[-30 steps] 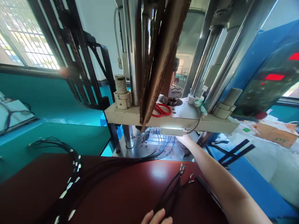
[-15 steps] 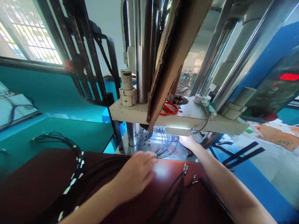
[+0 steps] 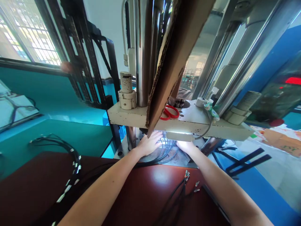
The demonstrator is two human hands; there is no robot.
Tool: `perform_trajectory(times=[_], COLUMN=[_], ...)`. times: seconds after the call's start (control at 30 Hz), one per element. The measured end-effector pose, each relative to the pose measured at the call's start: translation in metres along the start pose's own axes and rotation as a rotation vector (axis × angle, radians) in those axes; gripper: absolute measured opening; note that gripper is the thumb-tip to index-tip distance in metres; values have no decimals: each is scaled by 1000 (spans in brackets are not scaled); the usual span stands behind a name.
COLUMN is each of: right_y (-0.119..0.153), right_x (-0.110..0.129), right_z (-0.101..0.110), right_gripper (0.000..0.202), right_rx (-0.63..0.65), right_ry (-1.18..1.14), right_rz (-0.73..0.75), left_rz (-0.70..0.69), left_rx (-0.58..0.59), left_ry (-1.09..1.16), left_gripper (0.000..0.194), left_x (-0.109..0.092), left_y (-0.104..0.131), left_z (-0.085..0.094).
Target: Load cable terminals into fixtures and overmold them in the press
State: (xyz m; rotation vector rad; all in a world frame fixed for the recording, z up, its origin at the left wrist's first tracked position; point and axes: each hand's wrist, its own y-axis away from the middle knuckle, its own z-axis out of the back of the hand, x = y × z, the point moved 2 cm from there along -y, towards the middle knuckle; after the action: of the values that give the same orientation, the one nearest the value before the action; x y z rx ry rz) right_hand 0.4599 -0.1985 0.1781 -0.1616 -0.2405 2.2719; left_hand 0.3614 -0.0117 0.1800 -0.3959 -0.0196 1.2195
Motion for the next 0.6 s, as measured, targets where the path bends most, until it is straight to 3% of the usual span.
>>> perform_trajectory(times=[0.13,0.33,0.53,0.6], right_y=[-3,-2,3,4], right_x=[0,-2,-26,-32], right_z=[0,4,10,12], right_gripper=[27,24,23,24], right_rx=[9,18,37,41], right_ry=[-43,-68,-62,-52], right_rz=[-44,-108,-225,-272], left_rz=[49,-63,-74,13], left_rx=[-38,-59,-86,-69], left_ry=[21,25,27,64], left_gripper=[47,42,39,35], left_x=[-3,-16,-18,-12], left_y=[-2,-10,-20,-25], left_z=[-6,-9,0,4])
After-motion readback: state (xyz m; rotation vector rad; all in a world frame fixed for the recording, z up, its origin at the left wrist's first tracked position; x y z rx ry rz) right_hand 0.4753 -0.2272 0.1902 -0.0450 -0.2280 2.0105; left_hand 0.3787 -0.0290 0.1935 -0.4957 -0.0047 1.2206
